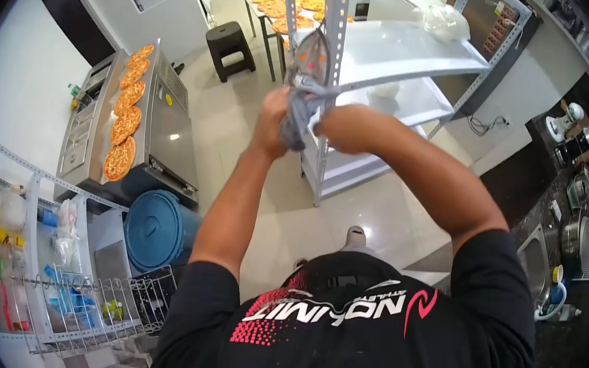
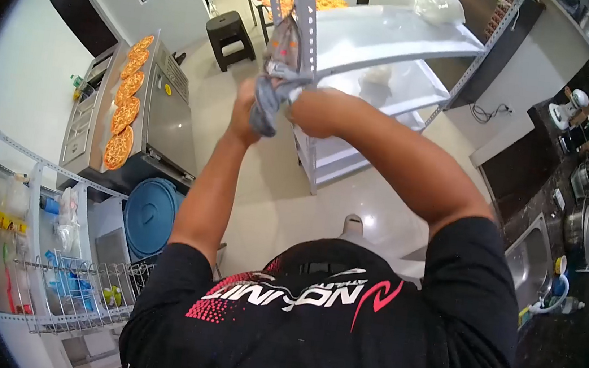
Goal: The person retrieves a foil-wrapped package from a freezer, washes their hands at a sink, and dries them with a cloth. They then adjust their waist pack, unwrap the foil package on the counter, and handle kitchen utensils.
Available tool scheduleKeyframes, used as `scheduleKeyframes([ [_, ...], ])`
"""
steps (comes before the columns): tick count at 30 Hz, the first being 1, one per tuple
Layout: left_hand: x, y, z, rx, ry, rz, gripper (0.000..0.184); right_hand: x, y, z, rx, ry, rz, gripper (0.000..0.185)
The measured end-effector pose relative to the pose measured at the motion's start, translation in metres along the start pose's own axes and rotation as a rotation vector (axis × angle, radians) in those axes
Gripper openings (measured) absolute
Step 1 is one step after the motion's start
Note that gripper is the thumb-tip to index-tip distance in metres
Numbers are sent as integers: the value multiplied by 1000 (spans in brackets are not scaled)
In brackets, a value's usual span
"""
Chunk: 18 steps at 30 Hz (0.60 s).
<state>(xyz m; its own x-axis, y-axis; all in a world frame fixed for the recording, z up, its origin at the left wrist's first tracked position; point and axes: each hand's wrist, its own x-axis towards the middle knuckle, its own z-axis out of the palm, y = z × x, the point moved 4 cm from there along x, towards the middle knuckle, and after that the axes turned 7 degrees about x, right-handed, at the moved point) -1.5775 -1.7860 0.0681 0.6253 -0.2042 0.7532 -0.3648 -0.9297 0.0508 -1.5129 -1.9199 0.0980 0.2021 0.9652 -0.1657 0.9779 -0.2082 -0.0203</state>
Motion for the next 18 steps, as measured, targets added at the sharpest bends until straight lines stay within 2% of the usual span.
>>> scheduleKeyframes([
  [2, -32, -1, 7, -887, 142, -593, 44, -45, 11, -22, 201, 86, 217, 22],
  [3, -29, -5, 4, -879, 152, -590, 44, -54, 12, -43, 231, 157, 321, 25],
  [4, -24, -3, -1, -985, 184, -393, 48, -60, 14, -56, 265, 227, 429, 28],
  [5, -20, 0, -6, -1088, 209, -193, 52, -57, 13, -51, 264, 228, 429, 28],
  [7, -14, 10, -15, -1276, 251, 227, 60, -53, 14, -48, 1141, 1220, 118, 42],
  [8, -11, 18, -10, -1281, 250, 224, 60, -30, -5, -28, 1127, 1266, 13, 48],
  [9, -8, 27, 1, -1324, 342, 52, 62, -11, -28, -6, 1117, 1306, -93, 55],
  [10, -2, 35, 12, -1353, 433, -116, 65, -6, -36, 5, 1121, 1305, -95, 55],
  [12, 7, 35, 24, -1377, 614, -441, 75, 10, -61, 10, 835, 1092, -394, 63],
  [13, 16, 31, 20, -1367, 618, -425, 75, 14, -63, 7, 826, 1099, -411, 63],
  [17, 37, 50, 24, -1414, 201, -395, 82, 3, -70, 19, 841, 1177, -201, 75],
  [18, 42, 50, 21, -1416, 201, -394, 82, 1, -71, 21, 843, 1198, -145, 78],
])
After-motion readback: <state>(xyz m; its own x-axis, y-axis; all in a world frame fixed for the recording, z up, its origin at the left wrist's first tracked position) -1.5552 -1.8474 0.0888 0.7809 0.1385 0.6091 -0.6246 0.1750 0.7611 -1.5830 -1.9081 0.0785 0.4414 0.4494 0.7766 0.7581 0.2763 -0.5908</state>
